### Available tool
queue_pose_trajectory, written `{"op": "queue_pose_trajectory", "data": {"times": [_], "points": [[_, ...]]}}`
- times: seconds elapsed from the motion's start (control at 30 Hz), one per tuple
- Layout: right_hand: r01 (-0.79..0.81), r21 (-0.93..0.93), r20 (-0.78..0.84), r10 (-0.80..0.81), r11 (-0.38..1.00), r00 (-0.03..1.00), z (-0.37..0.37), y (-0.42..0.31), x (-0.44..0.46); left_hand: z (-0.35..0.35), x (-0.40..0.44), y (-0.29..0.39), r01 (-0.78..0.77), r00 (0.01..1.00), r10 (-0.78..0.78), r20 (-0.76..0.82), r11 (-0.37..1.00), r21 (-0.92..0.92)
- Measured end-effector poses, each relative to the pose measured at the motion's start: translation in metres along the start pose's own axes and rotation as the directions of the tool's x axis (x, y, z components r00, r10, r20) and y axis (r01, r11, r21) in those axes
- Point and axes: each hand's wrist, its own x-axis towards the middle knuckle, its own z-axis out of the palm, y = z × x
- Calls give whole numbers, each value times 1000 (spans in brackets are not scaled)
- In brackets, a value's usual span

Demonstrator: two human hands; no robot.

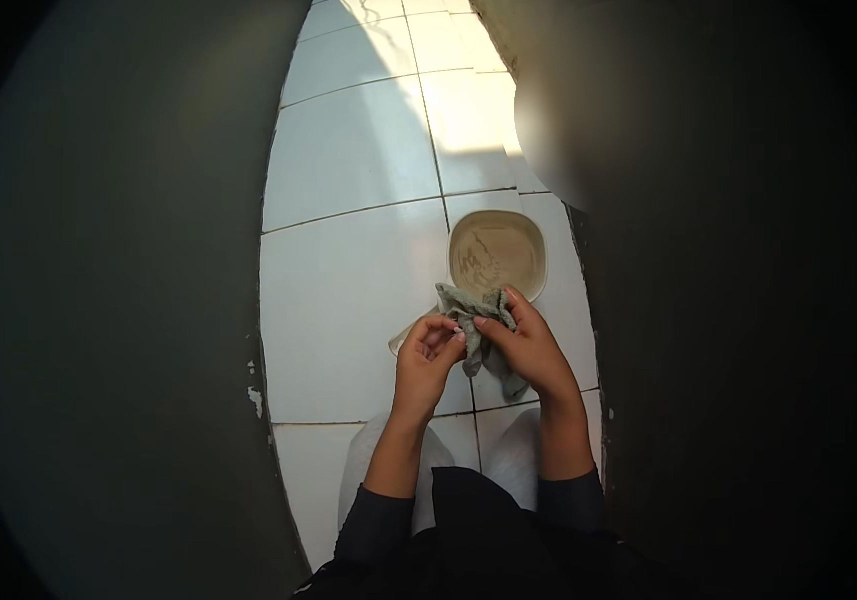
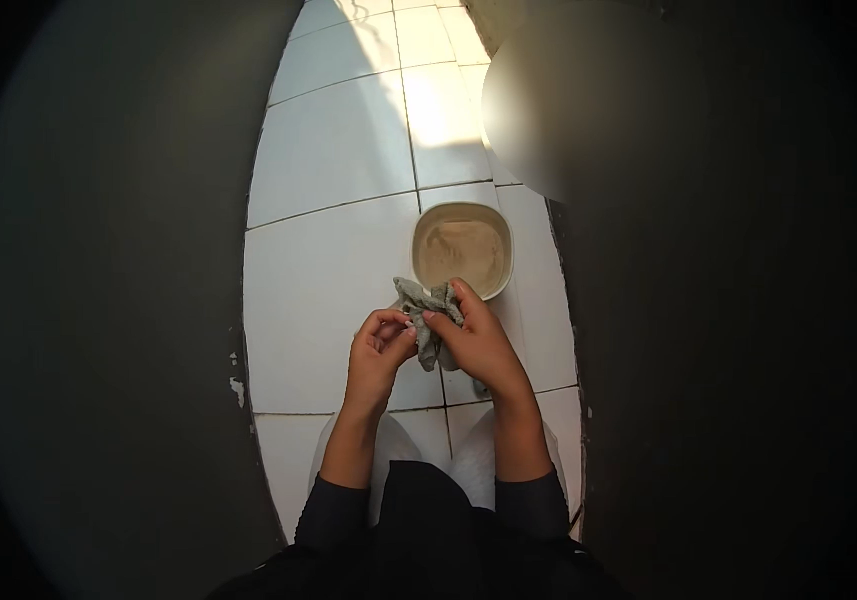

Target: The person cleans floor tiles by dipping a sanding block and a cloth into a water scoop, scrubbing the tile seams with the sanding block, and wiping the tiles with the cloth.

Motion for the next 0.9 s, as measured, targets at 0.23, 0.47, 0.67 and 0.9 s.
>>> {"op": "queue_pose_trajectory", "data": {"times": [0.23,0.47,0.67,0.9], "points": [[94,28,-52,-93,995,994,4,-4,-1,1,0,4,-4,997,1,-74,999,-47],[84,151,-229,-47,985,972,-6,-9,2,-21,6,22,-110,969,131,-209,988,111],[112,175,-299,-56,978,953,-25,-9,0,-26,21,18,-274,877,479,33,444,853],[124,171,-291,-70,978,954,-25,-8,2,-26,23,11,-304,861,444,247,60,951]]}}
